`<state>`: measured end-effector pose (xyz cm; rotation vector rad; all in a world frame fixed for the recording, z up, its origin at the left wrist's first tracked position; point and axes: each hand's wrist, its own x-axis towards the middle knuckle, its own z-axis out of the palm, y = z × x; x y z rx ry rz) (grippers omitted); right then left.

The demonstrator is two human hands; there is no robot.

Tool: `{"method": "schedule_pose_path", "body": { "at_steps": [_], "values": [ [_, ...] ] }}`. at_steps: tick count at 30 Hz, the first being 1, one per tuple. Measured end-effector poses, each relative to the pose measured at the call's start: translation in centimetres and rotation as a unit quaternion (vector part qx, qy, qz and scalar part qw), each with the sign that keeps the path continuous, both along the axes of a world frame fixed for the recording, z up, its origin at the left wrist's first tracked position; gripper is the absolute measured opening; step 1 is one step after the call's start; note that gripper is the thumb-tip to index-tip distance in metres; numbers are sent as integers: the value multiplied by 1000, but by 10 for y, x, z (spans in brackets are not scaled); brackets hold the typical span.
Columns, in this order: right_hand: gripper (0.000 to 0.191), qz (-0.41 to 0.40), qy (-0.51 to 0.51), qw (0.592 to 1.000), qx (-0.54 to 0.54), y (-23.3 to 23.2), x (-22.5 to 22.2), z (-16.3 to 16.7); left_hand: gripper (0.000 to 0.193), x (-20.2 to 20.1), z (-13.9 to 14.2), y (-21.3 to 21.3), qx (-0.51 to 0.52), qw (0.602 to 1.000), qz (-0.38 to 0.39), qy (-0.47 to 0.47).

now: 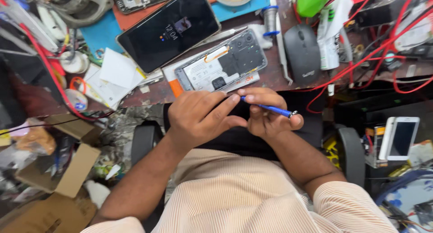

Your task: The person uses a blue-handled precision screwdriver to remove screws from the back of a disassembled smartphone. They then pick up the phone, turn it over, and unlock the screen by drawing a pattern.

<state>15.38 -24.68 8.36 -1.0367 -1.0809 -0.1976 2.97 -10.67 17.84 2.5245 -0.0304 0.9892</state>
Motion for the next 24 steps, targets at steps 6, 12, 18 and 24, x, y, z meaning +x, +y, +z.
{"method": "schedule_pose_path", "body": {
  "at_steps": [6, 12, 18, 24],
  "values": [
    [74, 34, -1, 999, -6, 3, -3, 2, 47, -4, 6, -4, -14, 1000, -20, 9],
    [67, 26, 17, 999, -12, -3, -6, 4, 30, 0, 3, -8, -10, 1000, -13, 10],
    [66, 42, 5, 998, -36, -7, -1, 9, 31, 2, 3, -7, -3, 1000, -9, 3],
    [66, 58, 16, 998, -31, -4, -2, 9, 30, 1, 3, -5, -7, 1000, -13, 8]
  ]
}}
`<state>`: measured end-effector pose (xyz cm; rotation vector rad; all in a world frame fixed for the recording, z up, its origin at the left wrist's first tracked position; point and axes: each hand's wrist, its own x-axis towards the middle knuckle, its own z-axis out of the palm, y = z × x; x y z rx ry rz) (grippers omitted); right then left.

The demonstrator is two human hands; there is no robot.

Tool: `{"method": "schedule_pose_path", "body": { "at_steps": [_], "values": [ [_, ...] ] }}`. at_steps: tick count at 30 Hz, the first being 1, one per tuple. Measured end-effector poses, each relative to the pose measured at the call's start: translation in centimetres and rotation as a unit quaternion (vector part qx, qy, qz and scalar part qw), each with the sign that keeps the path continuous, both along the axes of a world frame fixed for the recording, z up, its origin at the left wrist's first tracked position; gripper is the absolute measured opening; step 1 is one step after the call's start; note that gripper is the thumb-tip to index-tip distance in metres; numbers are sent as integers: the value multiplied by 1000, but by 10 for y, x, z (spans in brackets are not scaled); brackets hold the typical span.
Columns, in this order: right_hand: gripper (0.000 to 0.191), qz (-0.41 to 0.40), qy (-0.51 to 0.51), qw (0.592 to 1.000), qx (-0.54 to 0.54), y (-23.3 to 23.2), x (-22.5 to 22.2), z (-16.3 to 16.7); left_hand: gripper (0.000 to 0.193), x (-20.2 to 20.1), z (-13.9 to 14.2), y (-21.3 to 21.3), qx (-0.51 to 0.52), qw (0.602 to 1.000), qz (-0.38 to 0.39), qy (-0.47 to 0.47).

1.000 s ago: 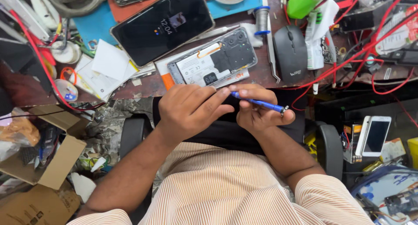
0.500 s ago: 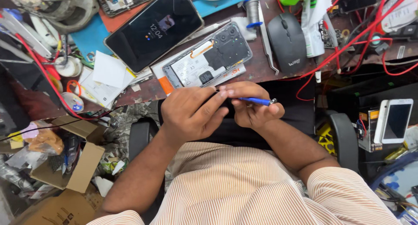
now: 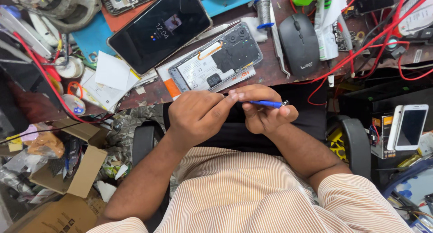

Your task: The person uses a blue-handled precision screwdriver to remove screws from the back of a disassembled smartphone. They then pick up the phone, turn it over, and unlock the screen by drawing a pattern.

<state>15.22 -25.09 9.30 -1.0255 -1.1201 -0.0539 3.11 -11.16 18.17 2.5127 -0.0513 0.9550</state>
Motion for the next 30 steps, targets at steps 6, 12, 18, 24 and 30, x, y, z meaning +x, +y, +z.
{"method": "schedule_pose_path", "body": {
  "at_steps": [6, 12, 18, 24, 30],
  "values": [
    [65, -7, 2, 1000, -22, -3, -2, 2, 33, 1, 2, 0, -18, 1000, -11, 6],
    [71, -5, 14, 998, -57, -8, 1, 7, 34, 0, 5, -1, -19, 1000, -12, 3],
    [92, -42, 2, 998, -55, -7, 0, 1, 35, -1, 5, -2, -4, 1000, -1, 5],
    [97, -31, 42, 996, -76, -13, -5, -9, 35, -3, 5, 0, -35, 999, -16, -8],
    [104, -7, 200, 979, -33, -13, -10, -11, 38, -6, 3, 1, -49, 999, -9, -19]
  ]
}}
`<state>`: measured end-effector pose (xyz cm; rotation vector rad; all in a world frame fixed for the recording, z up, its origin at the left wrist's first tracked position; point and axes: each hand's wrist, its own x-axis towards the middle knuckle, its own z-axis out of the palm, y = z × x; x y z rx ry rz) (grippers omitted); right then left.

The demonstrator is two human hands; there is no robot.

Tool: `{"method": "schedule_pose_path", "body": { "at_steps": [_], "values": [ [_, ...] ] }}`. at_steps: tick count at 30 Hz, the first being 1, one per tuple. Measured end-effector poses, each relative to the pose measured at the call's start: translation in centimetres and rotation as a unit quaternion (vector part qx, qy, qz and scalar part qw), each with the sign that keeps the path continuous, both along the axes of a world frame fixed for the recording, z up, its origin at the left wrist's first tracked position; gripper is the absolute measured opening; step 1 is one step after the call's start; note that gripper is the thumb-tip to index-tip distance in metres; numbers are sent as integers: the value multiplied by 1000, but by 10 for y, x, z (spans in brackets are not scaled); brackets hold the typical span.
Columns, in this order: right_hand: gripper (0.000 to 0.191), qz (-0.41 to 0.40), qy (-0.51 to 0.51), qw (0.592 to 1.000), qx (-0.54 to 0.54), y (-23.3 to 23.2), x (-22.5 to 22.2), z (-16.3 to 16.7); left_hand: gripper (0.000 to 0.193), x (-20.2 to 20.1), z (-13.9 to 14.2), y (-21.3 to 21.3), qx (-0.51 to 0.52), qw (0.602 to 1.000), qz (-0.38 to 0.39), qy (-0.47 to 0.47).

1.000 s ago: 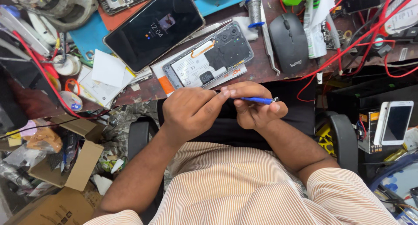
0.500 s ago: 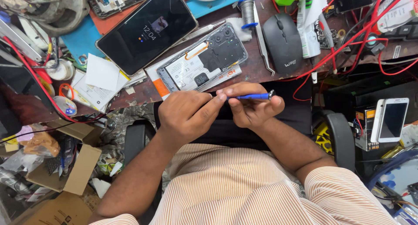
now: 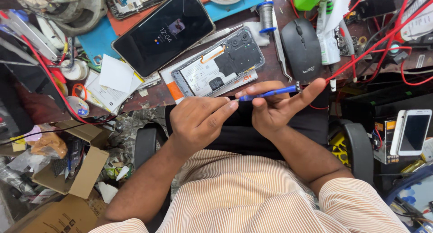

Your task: The person uses a blue-handled precision screwdriver to remove screws from the back of a disassembled smartphone. They then pick up the phone, turn it over, and unlock the screen by drawing a pattern.

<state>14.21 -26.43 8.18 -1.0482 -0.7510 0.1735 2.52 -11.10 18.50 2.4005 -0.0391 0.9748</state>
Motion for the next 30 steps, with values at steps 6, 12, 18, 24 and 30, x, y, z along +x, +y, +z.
{"method": "schedule_pose_path", "body": {
  "at_steps": [6, 12, 18, 24, 30],
  "values": [
    [105, 12, 55, 998, 39, 0, 11, 11, 39, 2, 0, 3, 0, 1000, 20, -3],
    [107, 11, 64, 997, 50, 6, 14, 13, 20, 4, 7, 4, -3, 999, 47, -11],
    [106, 19, 46, 998, 38, 2, 15, 15, 14, 3, 13, 9, -13, 997, 75, -8],
    [61, 83, -31, 996, -6, 2, 28, 33, 9, 0, 15, 11, -44, 995, 84, -15],
    [28, 87, -163, 981, -61, 19, 37, 61, 9, -5, 14, 15, -57, 993, 102, -18]
  ]
}}
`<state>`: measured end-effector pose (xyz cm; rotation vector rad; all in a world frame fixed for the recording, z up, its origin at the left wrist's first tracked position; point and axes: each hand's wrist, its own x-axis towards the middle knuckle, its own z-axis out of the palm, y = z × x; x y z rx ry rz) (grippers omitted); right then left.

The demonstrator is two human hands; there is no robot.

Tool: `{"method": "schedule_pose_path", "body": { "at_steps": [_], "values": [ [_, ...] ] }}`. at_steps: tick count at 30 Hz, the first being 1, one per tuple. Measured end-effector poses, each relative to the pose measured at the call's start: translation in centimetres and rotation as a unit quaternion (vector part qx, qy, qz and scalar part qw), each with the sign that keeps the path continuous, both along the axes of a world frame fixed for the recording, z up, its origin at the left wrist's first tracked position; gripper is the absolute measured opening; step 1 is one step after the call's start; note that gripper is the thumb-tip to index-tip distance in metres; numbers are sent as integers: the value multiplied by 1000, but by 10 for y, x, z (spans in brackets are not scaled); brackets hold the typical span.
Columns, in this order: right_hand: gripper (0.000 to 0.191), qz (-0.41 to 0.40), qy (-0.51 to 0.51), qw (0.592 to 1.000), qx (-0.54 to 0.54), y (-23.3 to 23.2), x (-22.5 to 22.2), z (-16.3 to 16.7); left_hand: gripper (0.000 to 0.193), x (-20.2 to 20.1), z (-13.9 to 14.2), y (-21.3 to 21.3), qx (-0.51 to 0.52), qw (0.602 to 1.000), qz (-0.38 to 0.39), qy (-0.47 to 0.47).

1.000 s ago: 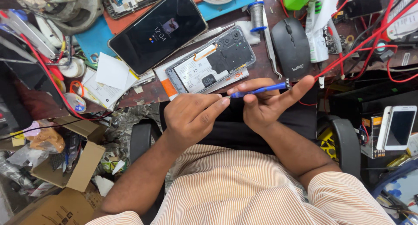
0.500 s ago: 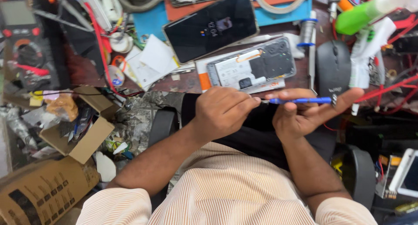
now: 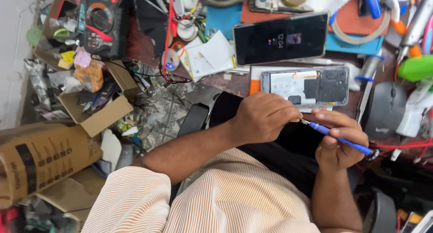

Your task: The person uses a blue-handled precision screwdriver to remove screws from the back of a disassembled smartphone. They then pick up the phone, turn it over, and unlock the screen by drawing a pattern.

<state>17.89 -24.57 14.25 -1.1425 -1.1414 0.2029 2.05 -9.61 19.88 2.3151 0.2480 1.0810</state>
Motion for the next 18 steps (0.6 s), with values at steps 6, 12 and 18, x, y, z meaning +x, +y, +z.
{"method": "schedule_pose_path", "body": {
  "at_steps": [6, 12, 18],
  "values": [
    [28, -7, -47, 999, 3, 10, 11, 13, 12, -3, -3, 7, 17, 999, 43, -18],
    [26, 9, -69, 998, -3, 6, 17, 12, 14, -5, -8, 8, 14, 999, 34, -15],
    [25, -43, -55, 996, 61, 10, 4, 11, 16, -7, 4, 11, 20, 998, 38, -46]
  ]
}}
